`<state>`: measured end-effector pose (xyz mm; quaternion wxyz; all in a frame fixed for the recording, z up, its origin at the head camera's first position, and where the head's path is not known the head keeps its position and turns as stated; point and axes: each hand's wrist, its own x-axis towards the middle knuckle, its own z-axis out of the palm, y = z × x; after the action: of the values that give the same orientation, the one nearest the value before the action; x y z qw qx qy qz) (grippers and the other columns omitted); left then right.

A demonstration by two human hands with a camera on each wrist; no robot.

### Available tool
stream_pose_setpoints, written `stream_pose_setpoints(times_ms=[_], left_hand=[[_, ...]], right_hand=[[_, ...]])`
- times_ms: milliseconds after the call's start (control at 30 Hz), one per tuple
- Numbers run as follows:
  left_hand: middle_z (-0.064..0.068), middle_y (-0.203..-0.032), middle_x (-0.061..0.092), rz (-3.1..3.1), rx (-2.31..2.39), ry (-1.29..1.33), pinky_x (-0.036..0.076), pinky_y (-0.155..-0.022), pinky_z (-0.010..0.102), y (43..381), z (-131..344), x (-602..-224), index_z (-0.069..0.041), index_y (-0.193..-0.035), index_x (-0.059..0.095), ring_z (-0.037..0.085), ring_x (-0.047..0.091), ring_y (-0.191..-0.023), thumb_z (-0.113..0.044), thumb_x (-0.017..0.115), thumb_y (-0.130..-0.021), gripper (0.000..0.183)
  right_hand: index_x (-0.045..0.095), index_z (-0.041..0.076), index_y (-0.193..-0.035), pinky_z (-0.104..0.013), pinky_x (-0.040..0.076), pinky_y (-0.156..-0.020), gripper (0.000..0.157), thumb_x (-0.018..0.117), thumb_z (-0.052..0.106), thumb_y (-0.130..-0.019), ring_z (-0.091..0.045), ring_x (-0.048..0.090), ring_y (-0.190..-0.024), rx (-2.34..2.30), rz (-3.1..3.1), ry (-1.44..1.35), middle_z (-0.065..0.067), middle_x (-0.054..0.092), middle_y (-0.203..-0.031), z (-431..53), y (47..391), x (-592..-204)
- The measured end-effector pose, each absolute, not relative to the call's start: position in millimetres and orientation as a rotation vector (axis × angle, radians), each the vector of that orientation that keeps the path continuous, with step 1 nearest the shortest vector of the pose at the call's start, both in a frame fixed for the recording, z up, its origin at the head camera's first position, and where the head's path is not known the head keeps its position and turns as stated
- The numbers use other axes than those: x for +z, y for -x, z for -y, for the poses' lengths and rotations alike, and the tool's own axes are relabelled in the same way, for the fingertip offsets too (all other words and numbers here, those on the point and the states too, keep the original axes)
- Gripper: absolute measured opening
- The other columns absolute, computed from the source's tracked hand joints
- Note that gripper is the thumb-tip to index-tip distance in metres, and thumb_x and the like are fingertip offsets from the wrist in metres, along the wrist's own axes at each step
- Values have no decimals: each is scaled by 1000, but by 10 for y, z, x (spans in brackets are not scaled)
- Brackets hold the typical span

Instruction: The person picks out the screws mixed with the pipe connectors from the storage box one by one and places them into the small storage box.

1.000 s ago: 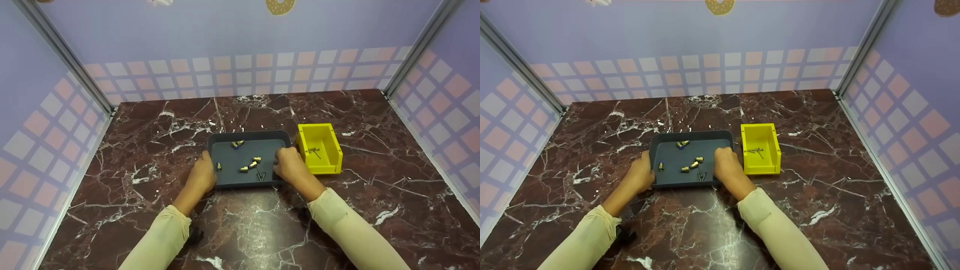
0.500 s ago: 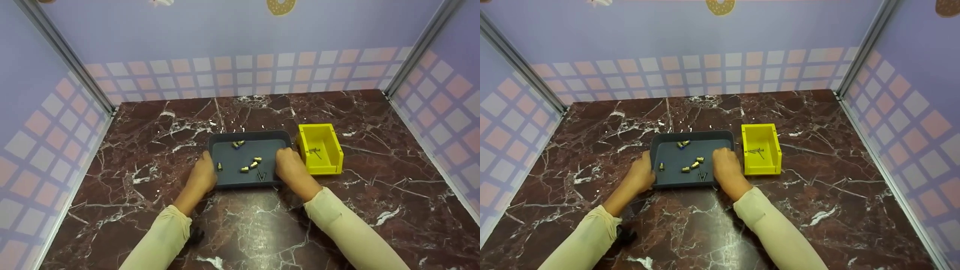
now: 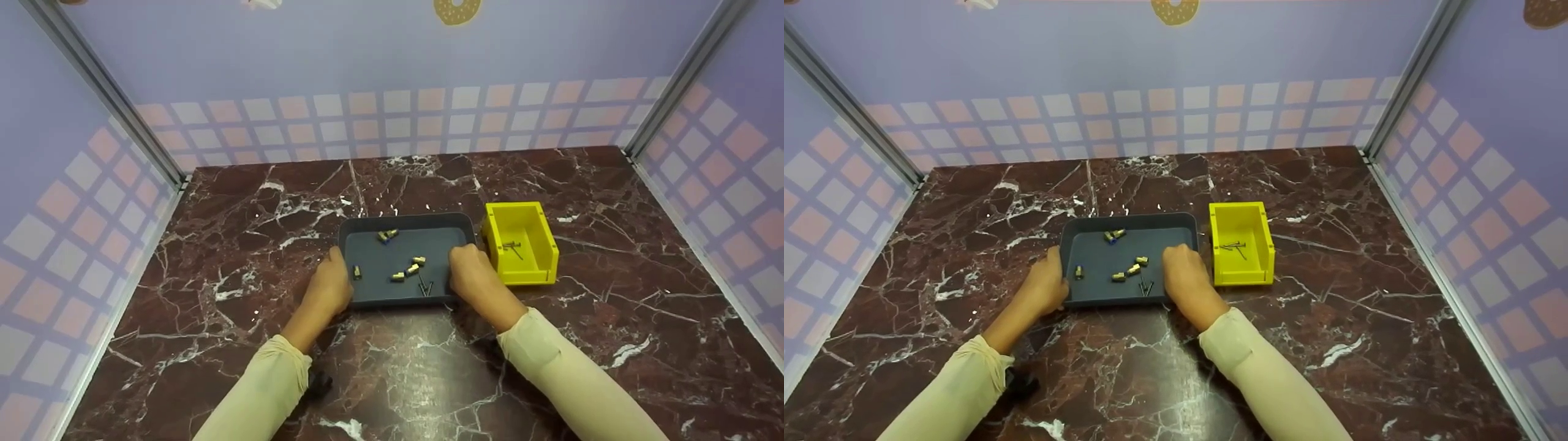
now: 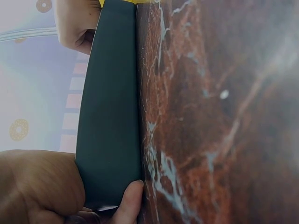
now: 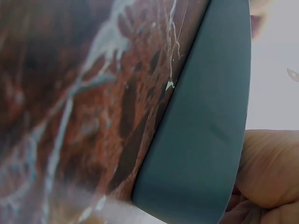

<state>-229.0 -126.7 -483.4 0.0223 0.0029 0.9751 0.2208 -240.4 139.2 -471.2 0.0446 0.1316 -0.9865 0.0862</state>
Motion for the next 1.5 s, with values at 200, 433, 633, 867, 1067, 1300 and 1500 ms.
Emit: stream_pose_setpoints(times_ms=[200,433,633,867,1067,1300,1500], left_hand=[[34,-119,60,-3023,697,8,55,-89,56,2278,1266,-4835,10,-136,37,51,66,-105,5,62,-81,60],[34,-118,60,-3030,701,5,55,-89,56,2275,1262,-4832,11,-135,37,51,66,-104,5,61,-81,59],[35,-115,61,-3028,696,10,56,-87,56,2277,1259,-4835,11,-135,37,52,67,-102,5,61,-81,59],[37,-127,57,-2986,670,16,56,-89,54,2290,1261,-4821,13,-145,29,52,66,-107,4,65,-83,73],[37,-127,57,-2992,660,21,56,-91,54,2296,1258,-4829,13,-145,29,52,66,-109,3,65,-82,73],[37,-122,59,-3003,662,22,56,-89,55,2298,1263,-4834,12,-143,31,52,66,-106,4,65,-82,70],[37,-125,59,-2996,655,21,56,-92,54,2298,1264,-4835,13,-145,30,51,66,-109,3,65,-82,72]], right_hand=[[70,-9,-79,-53,58,-64,7,65,-4,-79,-43,69,-70,293,2992,-434,-27,69,-76,-1401,2399,-4719],[73,0,-77,-47,58,-65,7,69,-2,-71,-34,69,-71,568,2956,-437,-16,72,-74,-1456,2404,-4690],[77,-1,-94,-40,61,-73,22,74,3,-73,-24,76,-79,1036,2840,-469,-10,79,-86,-1548,2425,-4618],[76,-2,-102,-29,60,-73,25,74,2,-77,-24,76,-86,1483,2780,-310,-13,79,-95,-1659,2443,-4498],[73,-6,-107,-20,59,-73,28,75,-2,-79,-16,74,-85,1745,2664,-189,-19,77,-100,-1808,2460,-4407],[71,-6,-112,-21,59,-73,29,76,-2,-83,-7,72,-82,1882,2521,-99,-20,75,-105,-2074,2504,-4261],[67,-10,-118,-24,60,-74,37,77,-1,-83,-10,72,-85,1950,2433,-36,-13,75,-103,-2307,2510,-4130]])
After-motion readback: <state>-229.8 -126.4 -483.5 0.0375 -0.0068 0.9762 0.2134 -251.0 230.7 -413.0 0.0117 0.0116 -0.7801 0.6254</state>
